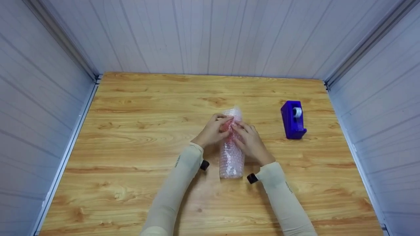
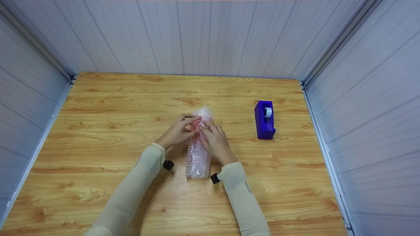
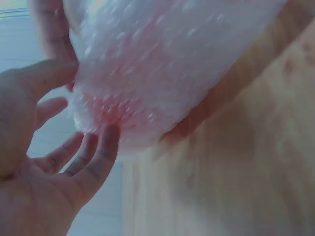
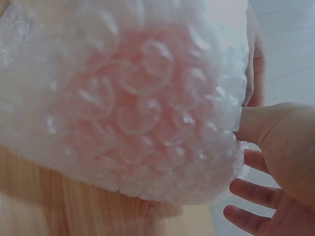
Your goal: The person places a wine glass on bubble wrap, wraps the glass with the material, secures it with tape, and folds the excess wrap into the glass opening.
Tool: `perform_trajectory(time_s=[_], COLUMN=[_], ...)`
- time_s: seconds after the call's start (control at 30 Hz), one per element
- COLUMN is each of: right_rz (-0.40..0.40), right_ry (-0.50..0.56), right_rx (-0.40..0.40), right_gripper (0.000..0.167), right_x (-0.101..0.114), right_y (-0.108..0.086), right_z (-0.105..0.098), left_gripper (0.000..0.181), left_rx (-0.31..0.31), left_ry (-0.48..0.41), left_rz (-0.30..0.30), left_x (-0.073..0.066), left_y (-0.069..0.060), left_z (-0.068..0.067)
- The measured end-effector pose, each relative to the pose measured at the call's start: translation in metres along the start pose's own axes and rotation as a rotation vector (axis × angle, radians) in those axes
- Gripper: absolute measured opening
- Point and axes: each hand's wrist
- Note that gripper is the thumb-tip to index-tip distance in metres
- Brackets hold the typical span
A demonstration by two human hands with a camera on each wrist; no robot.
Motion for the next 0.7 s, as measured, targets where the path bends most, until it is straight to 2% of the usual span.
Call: perform_trajectory(time_s=[0.17, 0.3, 0.7], right_rz=[-0.014, -0.049, -0.026], right_ry=[0.022, 0.033, 0.064], right_rx=[-0.010, -0.026, 0.011], right_gripper=[0.051, 0.050, 0.050], right_x=[-0.001, -0.003, -0.007], right_y=[0.000, -0.001, 0.000], right_z=[0.001, 0.002, -0.001], left_gripper=[0.062, 0.064, 0.069], left_rx=[0.110, 0.162, 0.179], left_ry=[0.057, 0.071, 0.082], left_rz=[-0.027, -0.056, -0.090], left_x=[0.000, 0.000, -0.003], left_y=[0.008, 0.011, 0.018], left_z=[-0.010, -0.014, -0.014])
Point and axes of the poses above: each hand's wrist, its own y-axis towards the middle knuckle, its own z-axis out of the palm, x = y × z, and after that the axes turned 1 degree about x, right-handed
